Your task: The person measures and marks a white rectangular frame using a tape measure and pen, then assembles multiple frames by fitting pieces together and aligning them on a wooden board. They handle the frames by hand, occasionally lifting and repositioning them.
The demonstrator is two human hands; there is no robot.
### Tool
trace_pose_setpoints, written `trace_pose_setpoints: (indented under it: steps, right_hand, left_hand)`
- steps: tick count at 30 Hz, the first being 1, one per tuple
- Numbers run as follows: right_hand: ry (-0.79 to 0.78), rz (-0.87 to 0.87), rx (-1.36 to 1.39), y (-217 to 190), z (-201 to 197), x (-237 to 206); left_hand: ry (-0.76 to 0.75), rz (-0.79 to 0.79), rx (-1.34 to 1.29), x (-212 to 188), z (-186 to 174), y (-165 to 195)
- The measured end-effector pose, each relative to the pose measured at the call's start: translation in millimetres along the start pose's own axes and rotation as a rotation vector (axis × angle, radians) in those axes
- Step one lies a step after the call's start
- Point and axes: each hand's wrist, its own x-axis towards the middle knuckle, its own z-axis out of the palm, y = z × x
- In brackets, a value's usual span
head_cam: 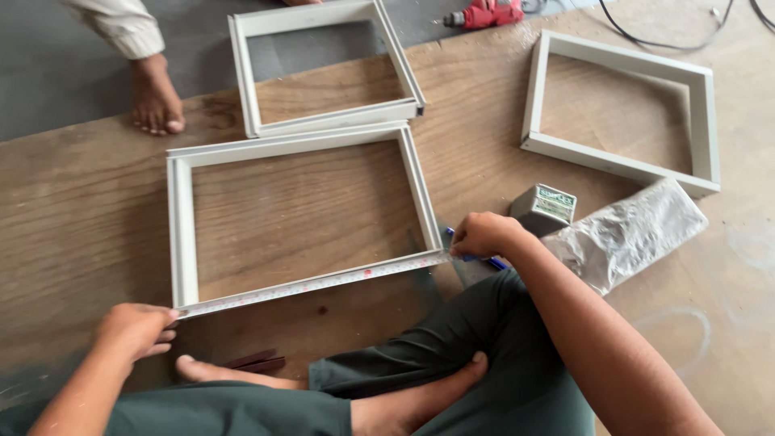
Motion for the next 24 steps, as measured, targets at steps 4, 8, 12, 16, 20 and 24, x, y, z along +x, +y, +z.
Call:
trace_pose_setpoints:
  steps: [4,8,12,16,20,24]
  right_hand:
    - [0.017,-0.002,-0.03,3,-3,-12]
    - [0.0,-0.012,-0.05,3,-5,-16]
    - [-0.005,-0.023,-0.055,4,-4,-18]
    - [-0.051,0.006,-0.051,4,-3,-18]
    - [-0.055,0.002,-0.067,2,-3,-18]
    - [-0.066,0.009,-0.073,2,-3,-18]
  left_hand:
    - [-0.016,-0.027,-0.018,-18,0,1]
    - [-0.019,-0.055,0.006,-32,-3,3]
    - [-0.034,-0.051,0.018,-39,-4,3]
    - [-0.027,-0.076,0.049,-41,-5,2]
    - [-0.036,-0.086,0.047,-40,-6,0]
    - [-0.04,-0.089,0.061,-40,-4,3]
